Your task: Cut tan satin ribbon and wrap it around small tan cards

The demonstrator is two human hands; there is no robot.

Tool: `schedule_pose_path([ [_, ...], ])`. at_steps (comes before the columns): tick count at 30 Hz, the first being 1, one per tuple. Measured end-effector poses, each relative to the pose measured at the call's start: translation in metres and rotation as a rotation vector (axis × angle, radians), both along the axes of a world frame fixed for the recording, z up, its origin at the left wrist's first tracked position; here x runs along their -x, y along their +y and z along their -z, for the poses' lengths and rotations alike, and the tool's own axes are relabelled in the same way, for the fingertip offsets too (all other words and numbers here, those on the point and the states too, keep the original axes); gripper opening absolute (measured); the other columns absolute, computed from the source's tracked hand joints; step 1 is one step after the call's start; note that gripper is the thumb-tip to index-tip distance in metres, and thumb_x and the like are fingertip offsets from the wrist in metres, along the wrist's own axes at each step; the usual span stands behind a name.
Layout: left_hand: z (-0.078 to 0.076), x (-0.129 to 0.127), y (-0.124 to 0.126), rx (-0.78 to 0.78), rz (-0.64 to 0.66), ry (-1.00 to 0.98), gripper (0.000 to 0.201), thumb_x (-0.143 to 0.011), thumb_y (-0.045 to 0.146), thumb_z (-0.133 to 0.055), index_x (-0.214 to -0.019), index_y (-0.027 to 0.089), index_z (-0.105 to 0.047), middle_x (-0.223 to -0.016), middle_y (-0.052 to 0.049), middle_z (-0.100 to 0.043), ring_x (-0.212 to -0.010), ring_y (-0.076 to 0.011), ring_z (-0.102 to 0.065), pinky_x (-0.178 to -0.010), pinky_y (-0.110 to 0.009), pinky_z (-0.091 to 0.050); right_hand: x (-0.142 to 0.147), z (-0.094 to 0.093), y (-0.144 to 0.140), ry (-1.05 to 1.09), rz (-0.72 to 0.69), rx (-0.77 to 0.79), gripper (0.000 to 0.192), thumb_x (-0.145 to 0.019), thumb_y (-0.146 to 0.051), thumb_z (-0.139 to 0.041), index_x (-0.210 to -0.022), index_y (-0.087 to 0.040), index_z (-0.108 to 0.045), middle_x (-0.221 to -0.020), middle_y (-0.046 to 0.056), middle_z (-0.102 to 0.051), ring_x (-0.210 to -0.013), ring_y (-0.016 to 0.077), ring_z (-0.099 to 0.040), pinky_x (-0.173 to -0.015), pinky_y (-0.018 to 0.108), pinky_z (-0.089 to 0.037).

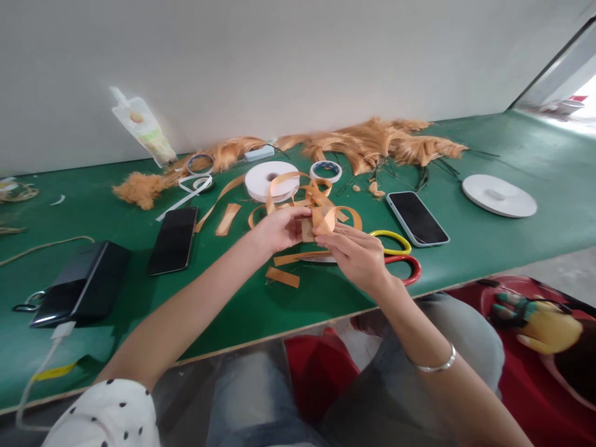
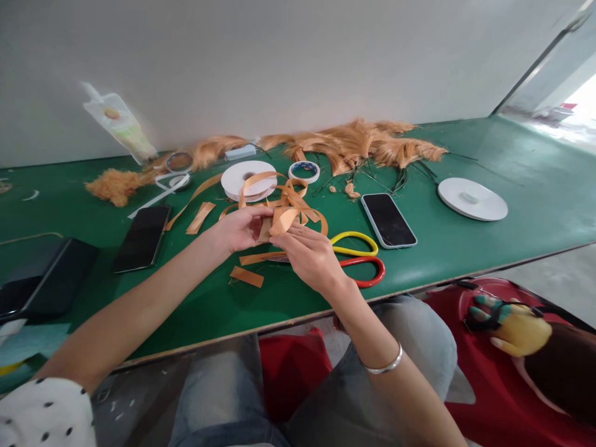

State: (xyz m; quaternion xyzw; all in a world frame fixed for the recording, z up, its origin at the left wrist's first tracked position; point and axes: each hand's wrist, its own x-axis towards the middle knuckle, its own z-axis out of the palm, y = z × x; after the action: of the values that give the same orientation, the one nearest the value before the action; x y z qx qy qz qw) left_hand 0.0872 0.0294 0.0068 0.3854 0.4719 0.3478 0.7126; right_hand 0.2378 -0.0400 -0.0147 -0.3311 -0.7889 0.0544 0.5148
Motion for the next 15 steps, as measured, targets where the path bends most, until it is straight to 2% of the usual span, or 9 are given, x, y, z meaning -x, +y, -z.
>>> schedule_pose_path([
  [3, -0.0035, -0.0014, -0.0016, 0.212, -0.048, -0.087, 0.009, -0.072, 0.012, -0.060, -0.065, 0.017, -0.056, -0.058, 0.001, -0.061, -0.050, -0.0102, -0.058, -0.056, -0.024, -0.052, 0.0010, 0.0007, 0.0004, -0.004, 0.009, -0.070, 0.029, -0.083, -0.005, -0.054, -0.085, -0.026, -0.074, -0.081, 0.000, -0.076, -0.084, 0.0173, -0.072, -0.085, 0.030, -0.059],
  [8, -0.0070, 0.0001, -0.0001, 0.246, -0.075, -0.080, 0.011, -0.078, 0.018, -0.054, -0.068, 0.016, -0.058, -0.056, 0.000, -0.059, -0.048, -0.0088, -0.055, -0.054, -0.022, -0.049, 0.0021, 0.0018, 0.0014, 0.036, -0.009, -0.080, 0.030, -0.081, -0.003, -0.055, -0.087, -0.026, -0.073, -0.083, 0.001, -0.076, -0.085, 0.0175, -0.072, -0.083, 0.029, -0.059],
  [12, -0.0104, 0.0013, 0.0009, 0.157, -0.068, -0.043, 0.016, -0.084, 0.021, -0.045, -0.073, 0.016, -0.055, -0.059, 0.000, -0.057, -0.050, -0.0093, -0.054, -0.055, -0.023, -0.048, 0.0006, -0.0008, -0.0001, 0.071, 0.036, -0.065, 0.027, -0.081, -0.004, -0.056, -0.083, -0.026, -0.073, -0.077, 0.000, -0.075, -0.078, 0.0165, -0.072, -0.077, 0.028, -0.058],
  [13, -0.0106, 0.0016, 0.0009, 0.090, -0.071, -0.023, 0.014, -0.084, 0.018, -0.042, -0.077, 0.016, -0.055, -0.061, 0.000, -0.057, -0.052, -0.0097, -0.055, -0.057, -0.024, -0.049, 0.0000, -0.0019, -0.0006, 0.073, 0.071, -0.058, 0.026, -0.082, -0.005, -0.057, -0.082, -0.025, -0.073, -0.074, 0.000, -0.075, -0.074, 0.0159, -0.072, -0.073, 0.027, -0.058],
  [15, -0.0094, 0.0026, 0.0008, -0.152, -0.066, 0.080, 0.015, -0.078, 0.010, -0.043, -0.085, 0.016, -0.055, -0.072, -0.002, -0.061, -0.061, -0.0109, -0.059, -0.064, -0.026, -0.050, -0.0012, -0.0036, -0.0014, 0.096, 0.156, -0.024, 0.022, -0.082, -0.008, -0.058, -0.081, -0.024, -0.073, -0.072, 0.000, -0.074, -0.067, 0.0147, -0.070, -0.066, 0.025, -0.057],
])
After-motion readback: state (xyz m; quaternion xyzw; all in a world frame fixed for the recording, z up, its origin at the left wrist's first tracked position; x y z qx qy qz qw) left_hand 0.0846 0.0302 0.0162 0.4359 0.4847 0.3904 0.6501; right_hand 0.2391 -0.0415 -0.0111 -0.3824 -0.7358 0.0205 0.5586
